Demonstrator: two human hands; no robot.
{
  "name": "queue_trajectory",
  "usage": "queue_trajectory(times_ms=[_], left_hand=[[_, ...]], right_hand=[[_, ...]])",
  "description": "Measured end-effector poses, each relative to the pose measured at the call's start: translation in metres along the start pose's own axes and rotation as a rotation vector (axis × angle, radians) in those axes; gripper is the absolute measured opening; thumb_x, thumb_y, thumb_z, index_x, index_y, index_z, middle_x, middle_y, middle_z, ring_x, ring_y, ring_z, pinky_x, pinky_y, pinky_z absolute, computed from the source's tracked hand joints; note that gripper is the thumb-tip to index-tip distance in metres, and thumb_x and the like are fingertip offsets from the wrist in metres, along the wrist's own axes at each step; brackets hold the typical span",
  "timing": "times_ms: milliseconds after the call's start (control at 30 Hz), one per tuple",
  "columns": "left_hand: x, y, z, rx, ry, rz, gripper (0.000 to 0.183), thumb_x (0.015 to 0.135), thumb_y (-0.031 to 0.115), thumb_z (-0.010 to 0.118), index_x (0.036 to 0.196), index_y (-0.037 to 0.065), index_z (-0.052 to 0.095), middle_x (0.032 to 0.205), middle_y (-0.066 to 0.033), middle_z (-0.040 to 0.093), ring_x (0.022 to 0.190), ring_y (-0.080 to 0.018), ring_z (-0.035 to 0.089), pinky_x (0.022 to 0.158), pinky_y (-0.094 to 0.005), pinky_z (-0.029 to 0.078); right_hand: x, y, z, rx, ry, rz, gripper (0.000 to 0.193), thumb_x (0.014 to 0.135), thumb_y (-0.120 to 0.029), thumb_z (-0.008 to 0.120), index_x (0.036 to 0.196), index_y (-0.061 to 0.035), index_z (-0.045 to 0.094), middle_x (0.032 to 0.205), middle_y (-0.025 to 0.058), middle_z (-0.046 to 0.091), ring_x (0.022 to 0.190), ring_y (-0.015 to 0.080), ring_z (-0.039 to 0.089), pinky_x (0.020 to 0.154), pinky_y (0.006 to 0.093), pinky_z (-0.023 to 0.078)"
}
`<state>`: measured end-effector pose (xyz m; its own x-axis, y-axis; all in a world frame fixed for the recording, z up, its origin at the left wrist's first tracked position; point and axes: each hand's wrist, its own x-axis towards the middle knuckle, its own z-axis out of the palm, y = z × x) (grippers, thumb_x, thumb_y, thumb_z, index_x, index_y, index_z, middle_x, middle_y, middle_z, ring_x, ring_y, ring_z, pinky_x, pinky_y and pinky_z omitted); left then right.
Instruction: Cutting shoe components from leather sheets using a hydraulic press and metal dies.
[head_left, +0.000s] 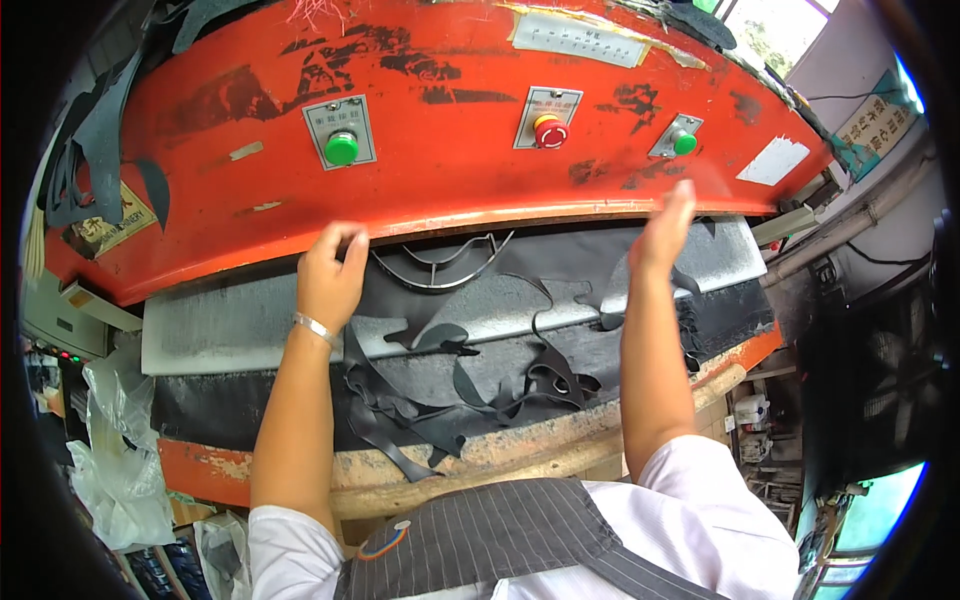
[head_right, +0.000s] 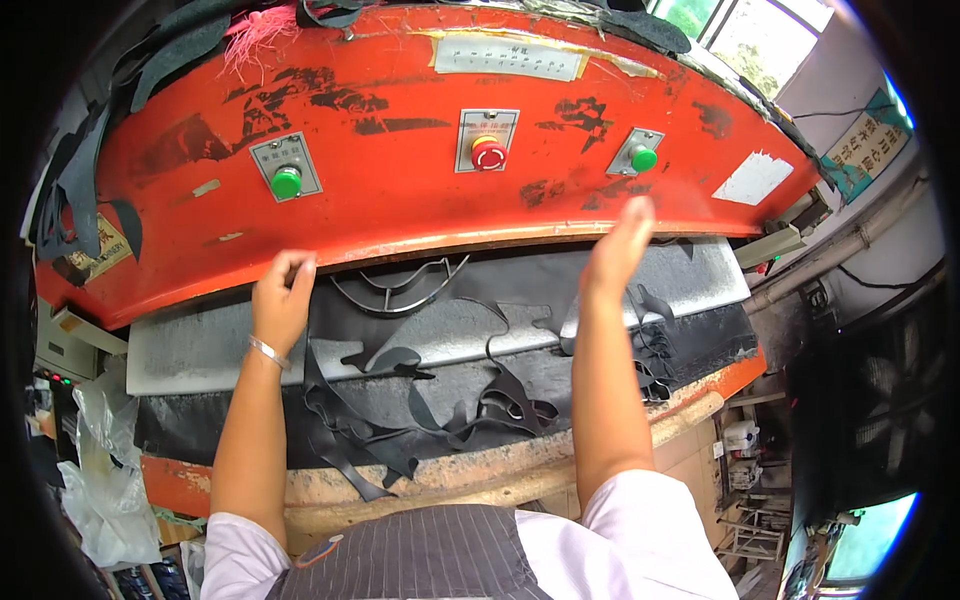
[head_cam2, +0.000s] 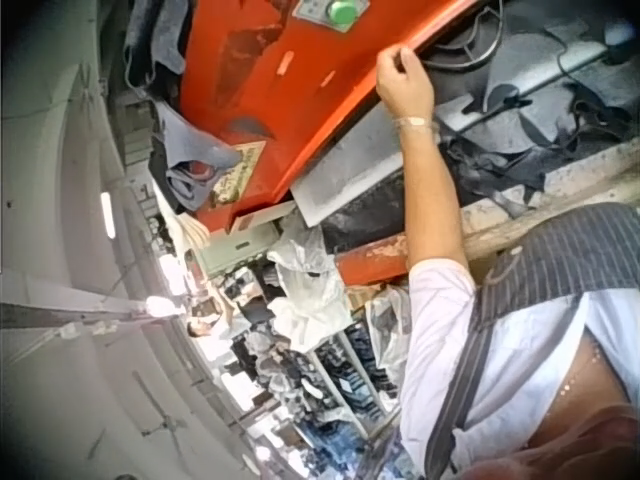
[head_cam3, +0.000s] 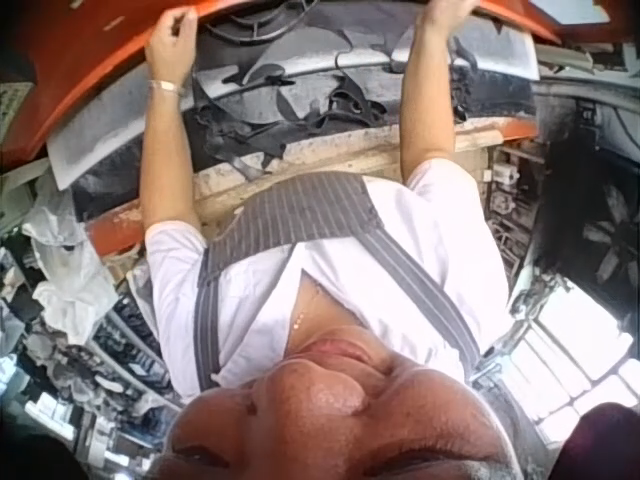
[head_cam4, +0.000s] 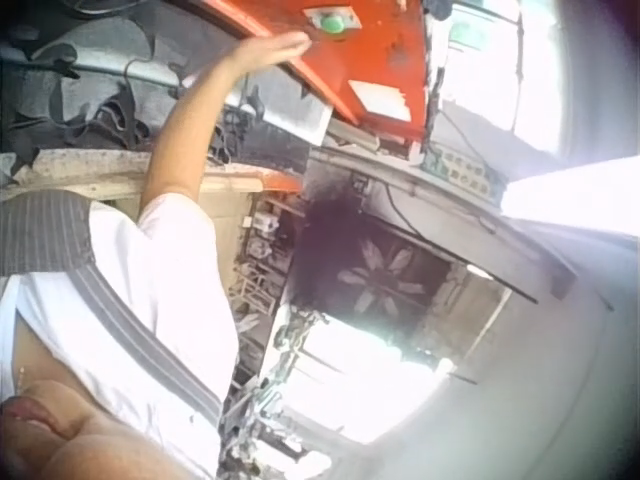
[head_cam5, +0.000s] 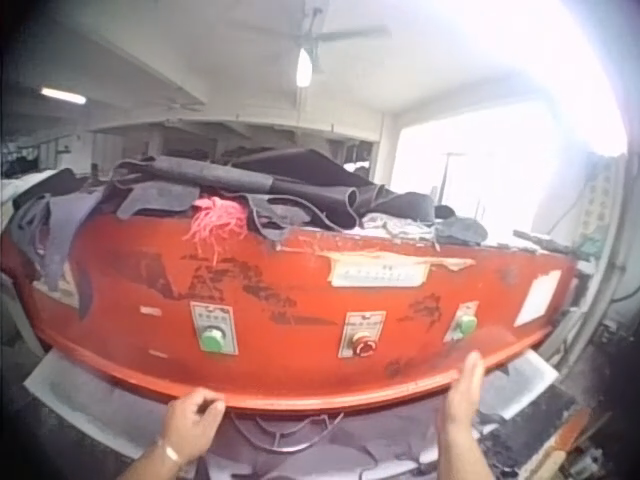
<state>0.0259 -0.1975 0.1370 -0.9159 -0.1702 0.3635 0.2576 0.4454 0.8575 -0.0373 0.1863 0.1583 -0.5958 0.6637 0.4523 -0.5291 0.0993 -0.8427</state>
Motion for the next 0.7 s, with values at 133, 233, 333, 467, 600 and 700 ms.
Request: queue_trajectory(times_ms=[133, 233, 333, 467, 600, 700], left_hand=[[-0.014, 0.1, 0.006, 0.2, 0.485, 0.842, 0.009, 0.087, 0.01, 0.063, 0.081, 0.005, 0.06, 0.075, -0.0111, 0.059, 0.067, -0.0286, 0.052, 0.066, -0.0371, 0.043], [-0.005, 0.108, -0.015, 0.553, 0.449, 0.811, 0.017, 0.091, 0.011, 0.057, 0.078, 0.001, 0.055, 0.071, -0.0122, 0.052, 0.067, -0.031, 0.05, 0.064, -0.0365, 0.042], [-0.041, 0.126, -0.027, 0.357, 0.255, 0.665, 0.019, 0.092, 0.014, 0.057, 0.078, 0.001, 0.054, 0.071, -0.0119, 0.052, 0.065, -0.0293, 0.051, 0.062, -0.0361, 0.042], [-0.136, 0.087, -0.037, 0.317, 0.02, 0.402, 0.021, 0.091, 0.017, 0.059, 0.078, 0.001, 0.056, 0.069, -0.0127, 0.052, 0.062, -0.0277, 0.051, 0.06, -0.0359, 0.043], [-0.248, 0.031, -0.036, 0.371, -0.365, 0.178, 0.024, 0.087, 0.027, 0.062, 0.085, 0.004, 0.068, 0.077, -0.0126, 0.062, 0.078, -0.033, 0.061, 0.071, -0.0415, 0.049], [-0.301, 0.014, -0.026, 0.461, -0.252, 0.233, 0.02, 0.083, 0.024, 0.065, 0.091, 0.007, 0.07, 0.084, -0.0088, 0.064, 0.084, -0.0299, 0.06, 0.078, -0.0412, 0.047]], right_hand=[[0.074, -0.054, -0.009, 0.093, 0.325, -0.295, 0.065, 0.102, -0.043, 0.038, 0.142, 0.0073, 0.029, 0.148, 0.0232, 0.028, 0.137, 0.0317, 0.03, 0.113, 0.0418, 0.024], [0.083, -0.068, -0.002, -0.228, 0.251, -0.468, 0.069, 0.101, -0.044, 0.037, 0.145, 0.0072, 0.022, 0.152, 0.0291, 0.013, 0.142, 0.0383, 0.014, 0.115, 0.0449, 0.017], [0.057, -0.079, -0.026, -0.242, 0.15, -0.468, 0.07, 0.1, -0.042, 0.04, 0.146, 0.0059, 0.019, 0.153, 0.0281, 0.011, 0.144, 0.0371, 0.011, 0.116, 0.0443, 0.013], [-0.051, -0.049, -0.096, -0.41, -0.438, -0.62, 0.068, 0.091, -0.029, 0.062, 0.144, 0.0015, 0.031, 0.151, 0.0203, 0.027, 0.142, 0.0329, 0.024, 0.114, 0.0433, 0.021], [-0.19, -0.102, -0.126, -0.594, -1.62, -0.594, 0.062, 0.074, -0.039, 0.075, 0.122, -0.0039, 0.056, 0.113, 0.0167, 0.06, 0.103, 0.0368, 0.057, 0.085, 0.0478, 0.045], [-0.259, -0.085, -0.147, -0.444, -1.631, -0.683, 0.054, 0.073, -0.032, 0.075, 0.116, -0.0046, 0.058, 0.105, 0.0118, 0.061, 0.096, 0.0318, 0.059, 0.082, 0.0442, 0.047]])
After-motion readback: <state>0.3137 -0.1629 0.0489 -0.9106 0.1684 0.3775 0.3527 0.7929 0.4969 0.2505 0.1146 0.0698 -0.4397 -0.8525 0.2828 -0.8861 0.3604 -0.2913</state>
